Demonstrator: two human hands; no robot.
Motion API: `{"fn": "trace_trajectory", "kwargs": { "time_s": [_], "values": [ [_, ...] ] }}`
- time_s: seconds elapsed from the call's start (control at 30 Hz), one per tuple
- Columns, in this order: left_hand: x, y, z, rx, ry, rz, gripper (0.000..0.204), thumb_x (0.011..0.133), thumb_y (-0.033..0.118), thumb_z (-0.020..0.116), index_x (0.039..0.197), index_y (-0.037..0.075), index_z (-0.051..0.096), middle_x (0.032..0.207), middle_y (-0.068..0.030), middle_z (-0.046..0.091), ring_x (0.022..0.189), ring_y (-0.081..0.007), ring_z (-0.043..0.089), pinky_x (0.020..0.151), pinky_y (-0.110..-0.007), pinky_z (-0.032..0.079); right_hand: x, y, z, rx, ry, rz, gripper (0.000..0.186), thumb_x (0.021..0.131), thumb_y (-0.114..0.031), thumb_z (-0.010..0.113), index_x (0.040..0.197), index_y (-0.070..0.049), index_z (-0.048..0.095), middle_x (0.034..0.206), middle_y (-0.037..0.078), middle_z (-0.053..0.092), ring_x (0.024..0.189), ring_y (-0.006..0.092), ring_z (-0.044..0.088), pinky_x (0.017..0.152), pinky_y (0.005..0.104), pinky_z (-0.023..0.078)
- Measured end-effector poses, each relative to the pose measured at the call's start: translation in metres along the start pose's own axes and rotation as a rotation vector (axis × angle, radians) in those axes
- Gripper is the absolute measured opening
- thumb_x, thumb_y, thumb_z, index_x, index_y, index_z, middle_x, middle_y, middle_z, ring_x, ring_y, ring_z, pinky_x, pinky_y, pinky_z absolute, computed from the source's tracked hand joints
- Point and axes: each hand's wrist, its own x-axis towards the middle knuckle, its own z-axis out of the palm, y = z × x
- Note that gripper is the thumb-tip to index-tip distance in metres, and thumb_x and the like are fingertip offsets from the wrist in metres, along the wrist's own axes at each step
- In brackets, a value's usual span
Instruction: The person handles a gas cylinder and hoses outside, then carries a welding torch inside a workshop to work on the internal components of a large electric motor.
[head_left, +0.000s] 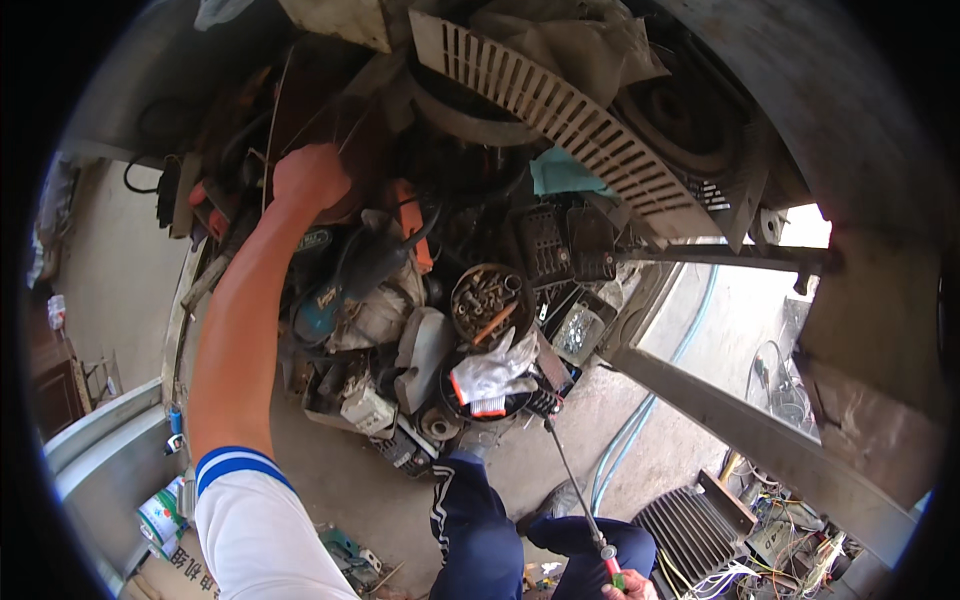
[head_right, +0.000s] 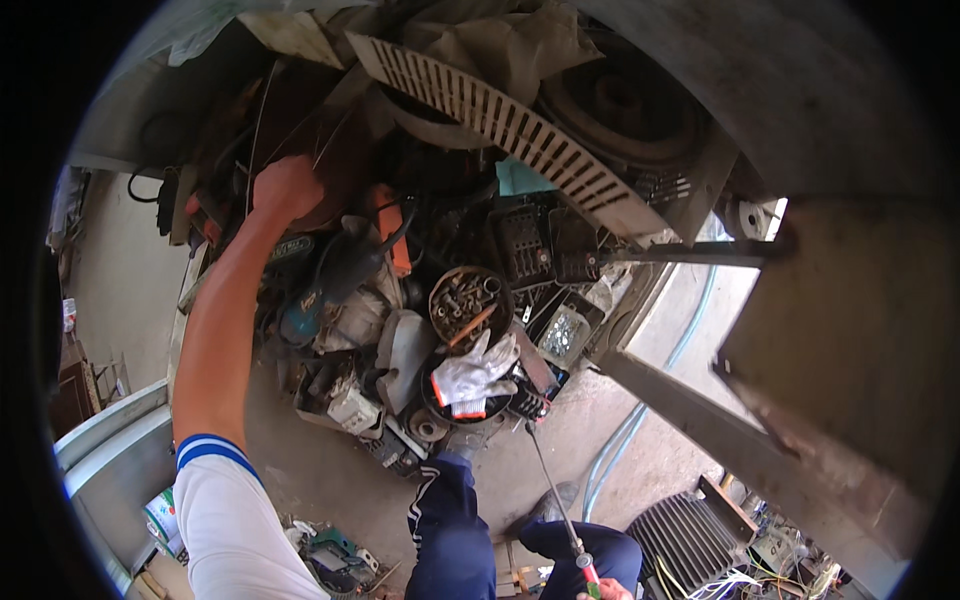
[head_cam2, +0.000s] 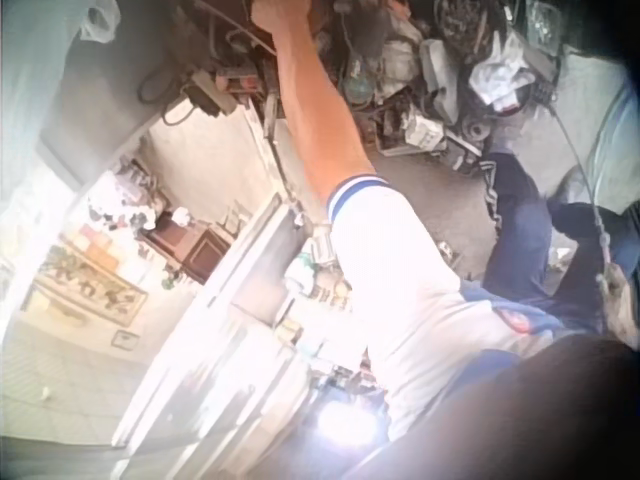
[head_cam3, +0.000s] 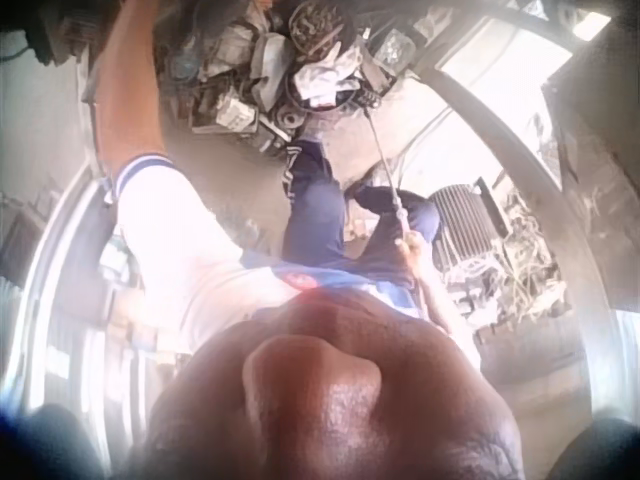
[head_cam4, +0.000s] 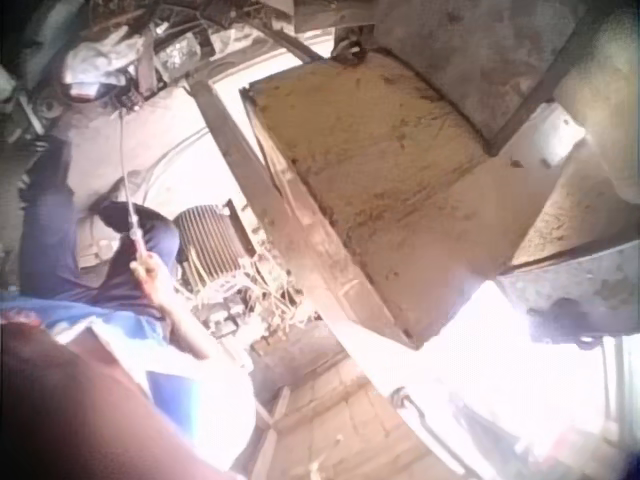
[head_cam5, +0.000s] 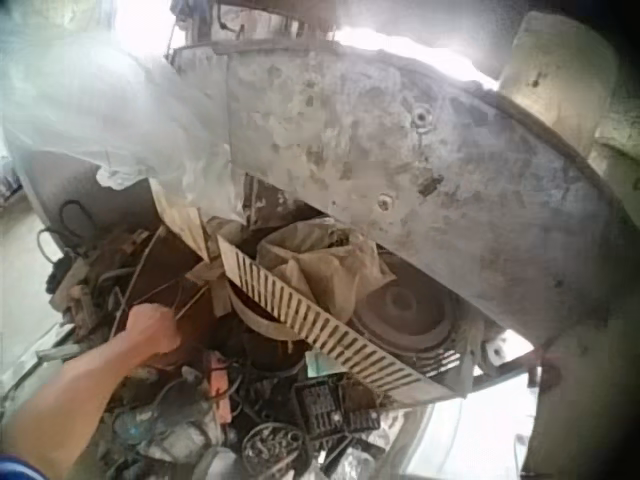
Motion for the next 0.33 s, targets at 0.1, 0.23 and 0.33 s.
{"fn": "trace_trajectory", "kwargs": {
  "time_s": [0.1, 0.23, 0.33],
  "values": [
    [-0.050, -0.019, -0.009, 0.036, -0.021, 0.014, 0.029, 0.078, 0.022, 0.060, 0.094, 0.002, 0.073, 0.101, -0.0229, 0.070, 0.097, -0.0380, 0.068, 0.082, -0.047, 0.055, -0.009, 0.046, -0.006, 0.287, -0.048, 0.111, 0.020, 0.092, -0.012, 0.068, 0.109, -0.006, 0.060, 0.077, -0.002, 0.057, 0.064, 0.0077, 0.054, 0.058, 0.0238, 0.047],
    [-0.141, -0.042, -0.016, -0.008, -0.021, -0.016, 0.031, 0.075, 0.023, 0.060, 0.094, 0.001, 0.072, 0.098, -0.0259, 0.069, 0.095, -0.0396, 0.067, 0.083, -0.047, 0.054, -0.025, 0.086, -0.019, 0.135, 0.037, -0.094, 0.027, 0.092, -0.027, 0.070, 0.084, -0.003, 0.062, 0.076, 0.005, 0.057, 0.073, 0.0142, 0.054, 0.067, 0.0325, 0.045],
    [-0.203, -0.061, -0.022, -0.050, -0.056, -0.058, 0.038, 0.075, 0.022, 0.059, 0.104, 0.001, 0.071, 0.102, -0.0279, 0.068, 0.097, -0.0401, 0.067, 0.090, -0.047, 0.053, -0.044, 0.101, -0.035, -0.023, -0.003, 0.005, 0.031, 0.090, -0.036, 0.072, 0.096, -0.006, 0.067, 0.091, 0.008, 0.062, 0.081, 0.0248, 0.061, 0.074, 0.0353, 0.049]
  ]
}}
